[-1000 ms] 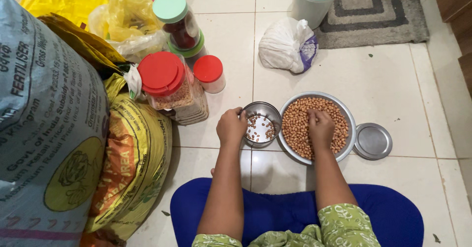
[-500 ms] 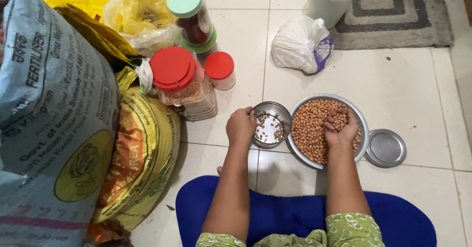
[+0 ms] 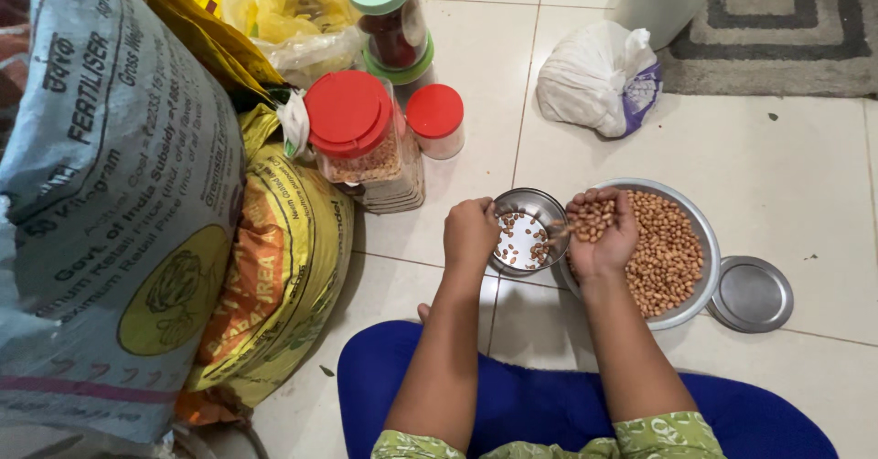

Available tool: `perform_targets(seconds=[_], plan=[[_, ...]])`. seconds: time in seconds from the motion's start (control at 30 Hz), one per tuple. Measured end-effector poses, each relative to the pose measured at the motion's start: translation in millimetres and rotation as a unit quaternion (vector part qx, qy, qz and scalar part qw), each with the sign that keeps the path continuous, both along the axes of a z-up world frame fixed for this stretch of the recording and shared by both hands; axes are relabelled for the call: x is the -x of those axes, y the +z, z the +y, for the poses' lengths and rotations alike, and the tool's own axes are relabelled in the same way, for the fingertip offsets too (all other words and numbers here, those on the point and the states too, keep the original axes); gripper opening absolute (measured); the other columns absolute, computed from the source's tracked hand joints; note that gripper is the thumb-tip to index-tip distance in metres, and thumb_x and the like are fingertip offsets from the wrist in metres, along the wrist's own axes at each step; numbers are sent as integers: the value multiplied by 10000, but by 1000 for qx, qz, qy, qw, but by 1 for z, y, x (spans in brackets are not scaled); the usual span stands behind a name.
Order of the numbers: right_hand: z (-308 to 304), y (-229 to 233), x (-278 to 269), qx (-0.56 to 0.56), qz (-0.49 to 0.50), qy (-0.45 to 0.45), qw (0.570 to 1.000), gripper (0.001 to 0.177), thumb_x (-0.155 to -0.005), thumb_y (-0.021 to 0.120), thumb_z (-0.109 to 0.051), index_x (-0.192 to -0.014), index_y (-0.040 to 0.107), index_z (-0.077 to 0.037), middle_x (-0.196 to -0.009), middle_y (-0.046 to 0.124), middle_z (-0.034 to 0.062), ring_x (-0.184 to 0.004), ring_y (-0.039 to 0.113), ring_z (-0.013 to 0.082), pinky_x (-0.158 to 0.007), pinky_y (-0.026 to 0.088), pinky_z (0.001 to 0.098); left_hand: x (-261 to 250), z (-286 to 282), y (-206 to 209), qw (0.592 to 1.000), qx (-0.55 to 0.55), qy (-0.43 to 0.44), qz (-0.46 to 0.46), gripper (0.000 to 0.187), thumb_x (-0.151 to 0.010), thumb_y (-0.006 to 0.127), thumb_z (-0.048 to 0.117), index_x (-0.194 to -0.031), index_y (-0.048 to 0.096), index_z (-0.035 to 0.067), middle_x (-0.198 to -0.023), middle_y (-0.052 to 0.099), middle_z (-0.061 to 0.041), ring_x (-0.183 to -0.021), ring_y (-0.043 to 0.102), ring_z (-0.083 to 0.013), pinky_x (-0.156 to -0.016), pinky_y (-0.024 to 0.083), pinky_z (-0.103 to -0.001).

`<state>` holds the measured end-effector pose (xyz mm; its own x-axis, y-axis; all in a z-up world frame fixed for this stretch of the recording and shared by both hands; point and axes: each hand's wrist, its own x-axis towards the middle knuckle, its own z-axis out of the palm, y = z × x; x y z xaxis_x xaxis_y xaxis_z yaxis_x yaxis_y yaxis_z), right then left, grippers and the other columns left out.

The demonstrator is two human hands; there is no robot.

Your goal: The person sits on the floor and transfers white grains from a yellow plastic bag into a small clear container, then closes it with a red lid. Next, the person scoops brown beans from a metal bowl into a metal canister using their hand.

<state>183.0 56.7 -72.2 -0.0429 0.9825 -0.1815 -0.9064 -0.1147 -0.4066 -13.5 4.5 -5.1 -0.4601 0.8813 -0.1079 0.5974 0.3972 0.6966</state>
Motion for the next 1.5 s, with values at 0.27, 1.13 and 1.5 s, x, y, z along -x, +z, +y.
perform_targets(seconds=[0.27, 1.13, 1.5], plan=[[-12, 7, 12, -109, -175, 3, 978, 317, -1137, 431, -242, -974, 597, -26, -970, 659, 144, -999, 667, 292, -987, 541, 430, -2, 0, 1, 1000, 0, -8, 1, 218, -939, 636, 193, -1045, 787, 76, -926, 724, -244, -884, 710, -418, -819, 572, -474], [-60, 42, -138, 7, -914, 216, 343, 744, -877, 705, -481, -1511, 479, -163, -1498, 496, 194, -1306, 529, 387, -1045, 481, 496, -1, -2, 3, 998, 2, -33, 47, 235, -956, 645, 265, -952, 773, 68, -897, 726, -216, -869, 704, -419, -792, 569, -493], [-39, 48, -56, -55, -924, 246, 288, 806, -839, 728, -572, -1539, 394, -355, -1596, 322, 138, -1395, 376, 418, -1043, 474, 518, -3, -2, 6, 998, 14, -28, 47, 240, -939, 649, 276, -1018, 780, 91, -909, 730, -218, -862, 708, -420, -783, 573, -491]])
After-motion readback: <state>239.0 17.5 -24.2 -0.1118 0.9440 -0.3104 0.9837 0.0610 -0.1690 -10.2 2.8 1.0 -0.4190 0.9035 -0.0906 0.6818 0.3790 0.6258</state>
